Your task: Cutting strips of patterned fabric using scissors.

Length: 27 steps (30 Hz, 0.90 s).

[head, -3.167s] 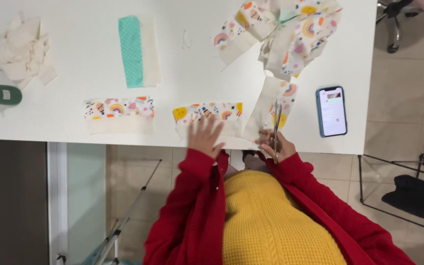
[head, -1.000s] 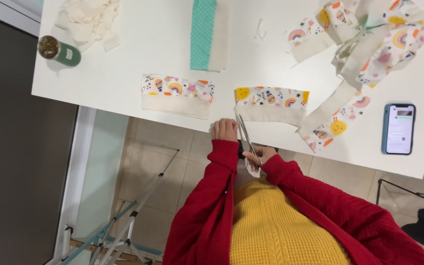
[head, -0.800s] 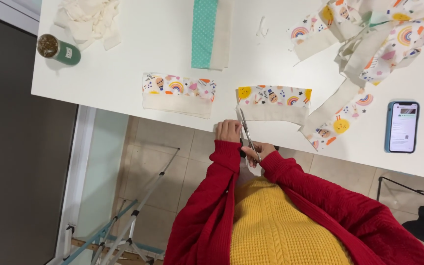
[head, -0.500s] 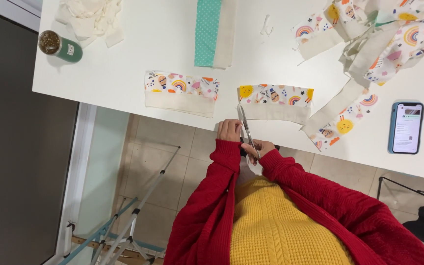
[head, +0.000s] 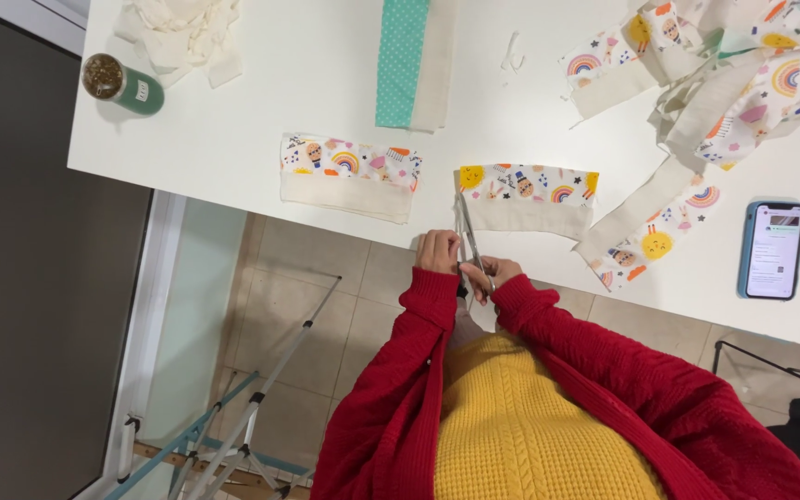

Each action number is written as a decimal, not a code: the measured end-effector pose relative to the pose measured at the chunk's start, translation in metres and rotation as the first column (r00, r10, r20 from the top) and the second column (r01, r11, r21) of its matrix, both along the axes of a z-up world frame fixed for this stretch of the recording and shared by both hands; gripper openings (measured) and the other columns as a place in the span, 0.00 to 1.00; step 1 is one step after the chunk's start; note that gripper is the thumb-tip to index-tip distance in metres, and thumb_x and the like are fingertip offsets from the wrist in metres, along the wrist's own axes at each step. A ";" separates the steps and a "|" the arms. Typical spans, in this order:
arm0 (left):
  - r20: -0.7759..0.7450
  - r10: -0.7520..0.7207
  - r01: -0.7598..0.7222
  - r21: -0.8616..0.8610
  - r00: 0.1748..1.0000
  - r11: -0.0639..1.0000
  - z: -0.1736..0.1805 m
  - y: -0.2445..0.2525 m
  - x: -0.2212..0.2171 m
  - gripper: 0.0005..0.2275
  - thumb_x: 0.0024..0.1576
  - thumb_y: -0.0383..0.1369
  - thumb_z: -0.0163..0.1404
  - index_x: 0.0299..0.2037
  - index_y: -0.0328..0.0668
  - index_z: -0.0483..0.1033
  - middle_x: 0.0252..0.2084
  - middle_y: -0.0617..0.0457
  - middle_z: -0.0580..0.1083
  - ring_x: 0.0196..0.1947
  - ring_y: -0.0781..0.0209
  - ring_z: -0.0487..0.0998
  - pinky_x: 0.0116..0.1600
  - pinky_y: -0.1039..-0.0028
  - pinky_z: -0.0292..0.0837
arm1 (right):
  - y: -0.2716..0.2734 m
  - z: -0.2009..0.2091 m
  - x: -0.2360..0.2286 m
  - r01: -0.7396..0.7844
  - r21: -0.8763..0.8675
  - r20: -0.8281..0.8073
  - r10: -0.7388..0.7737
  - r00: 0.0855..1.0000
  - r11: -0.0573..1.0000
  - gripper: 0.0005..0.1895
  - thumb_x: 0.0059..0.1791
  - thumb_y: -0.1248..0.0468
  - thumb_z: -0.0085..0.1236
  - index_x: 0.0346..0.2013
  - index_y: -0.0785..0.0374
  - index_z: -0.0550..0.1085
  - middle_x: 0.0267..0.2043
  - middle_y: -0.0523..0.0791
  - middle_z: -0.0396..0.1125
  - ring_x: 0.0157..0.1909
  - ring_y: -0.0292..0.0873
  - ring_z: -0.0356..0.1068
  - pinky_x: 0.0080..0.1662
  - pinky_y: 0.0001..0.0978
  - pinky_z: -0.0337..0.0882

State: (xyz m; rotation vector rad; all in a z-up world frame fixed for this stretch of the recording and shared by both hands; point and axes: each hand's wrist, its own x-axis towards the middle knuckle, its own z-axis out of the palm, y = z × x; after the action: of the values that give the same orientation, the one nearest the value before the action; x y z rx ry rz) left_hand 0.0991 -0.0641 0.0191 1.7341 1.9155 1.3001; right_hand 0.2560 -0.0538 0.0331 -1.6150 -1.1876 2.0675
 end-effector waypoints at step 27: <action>-0.175 -0.163 0.152 -0.076 0.971 0.985 -0.070 0.323 0.014 0.02 0.56 0.30 0.53 0.31 0.45 0.75 0.32 0.46 0.76 0.34 0.41 0.76 0.40 0.54 0.72 | -0.005 0.046 0.120 0.080 0.008 0.093 -0.081 0.992 0.997 0.20 0.47 0.55 0.67 0.23 0.67 0.71 0.15 0.43 0.66 0.16 0.35 0.66 0.20 0.28 0.66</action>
State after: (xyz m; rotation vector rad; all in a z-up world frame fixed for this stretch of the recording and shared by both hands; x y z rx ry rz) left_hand 0.1130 0.2592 -0.0507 1.9861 1.8433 1.0488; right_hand 0.3763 -0.0590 0.0790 -1.7449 -1.1356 1.9587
